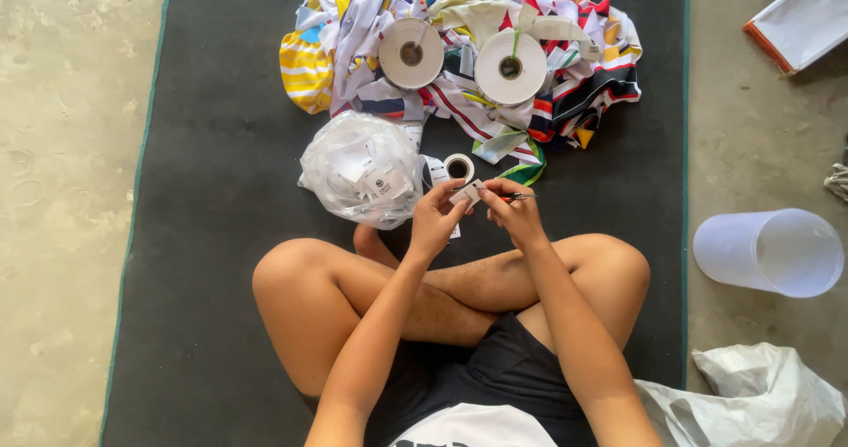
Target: Cutting individual clothing labels from a continuous roll using scissors while sitting on the floor.
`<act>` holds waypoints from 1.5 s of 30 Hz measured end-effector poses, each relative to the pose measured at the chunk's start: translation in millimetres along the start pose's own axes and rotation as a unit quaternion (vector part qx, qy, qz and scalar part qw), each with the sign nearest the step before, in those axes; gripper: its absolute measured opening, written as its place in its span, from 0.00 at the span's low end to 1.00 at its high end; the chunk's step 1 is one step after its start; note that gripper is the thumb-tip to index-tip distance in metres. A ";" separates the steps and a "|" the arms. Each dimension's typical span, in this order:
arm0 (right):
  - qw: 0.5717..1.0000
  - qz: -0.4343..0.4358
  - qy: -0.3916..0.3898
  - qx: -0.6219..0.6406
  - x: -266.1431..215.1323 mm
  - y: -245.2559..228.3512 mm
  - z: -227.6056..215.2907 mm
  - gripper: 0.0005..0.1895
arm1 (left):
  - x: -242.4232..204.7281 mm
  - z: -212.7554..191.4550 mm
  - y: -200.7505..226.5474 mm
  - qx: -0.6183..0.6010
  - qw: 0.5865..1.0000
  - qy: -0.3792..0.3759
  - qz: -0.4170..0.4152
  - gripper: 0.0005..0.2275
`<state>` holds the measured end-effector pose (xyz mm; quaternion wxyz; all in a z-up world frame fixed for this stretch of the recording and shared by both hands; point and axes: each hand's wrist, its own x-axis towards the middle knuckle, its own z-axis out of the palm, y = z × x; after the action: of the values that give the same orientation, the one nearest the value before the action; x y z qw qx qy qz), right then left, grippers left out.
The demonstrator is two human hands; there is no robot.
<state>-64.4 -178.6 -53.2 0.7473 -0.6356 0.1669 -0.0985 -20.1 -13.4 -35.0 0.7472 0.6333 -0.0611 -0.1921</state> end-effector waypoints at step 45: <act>0.987 0.019 0.162 0.007 5.1 10.9 -18.9 0.08 | 7.8 -5.4 -32.6 0.077 0.958 0.035 -0.274 0.36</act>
<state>-67.5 -195.9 -67.1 0.7165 -0.6030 0.2970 -0.1867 -17.9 -15.3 -68.9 0.6166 0.6877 0.1264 -0.3618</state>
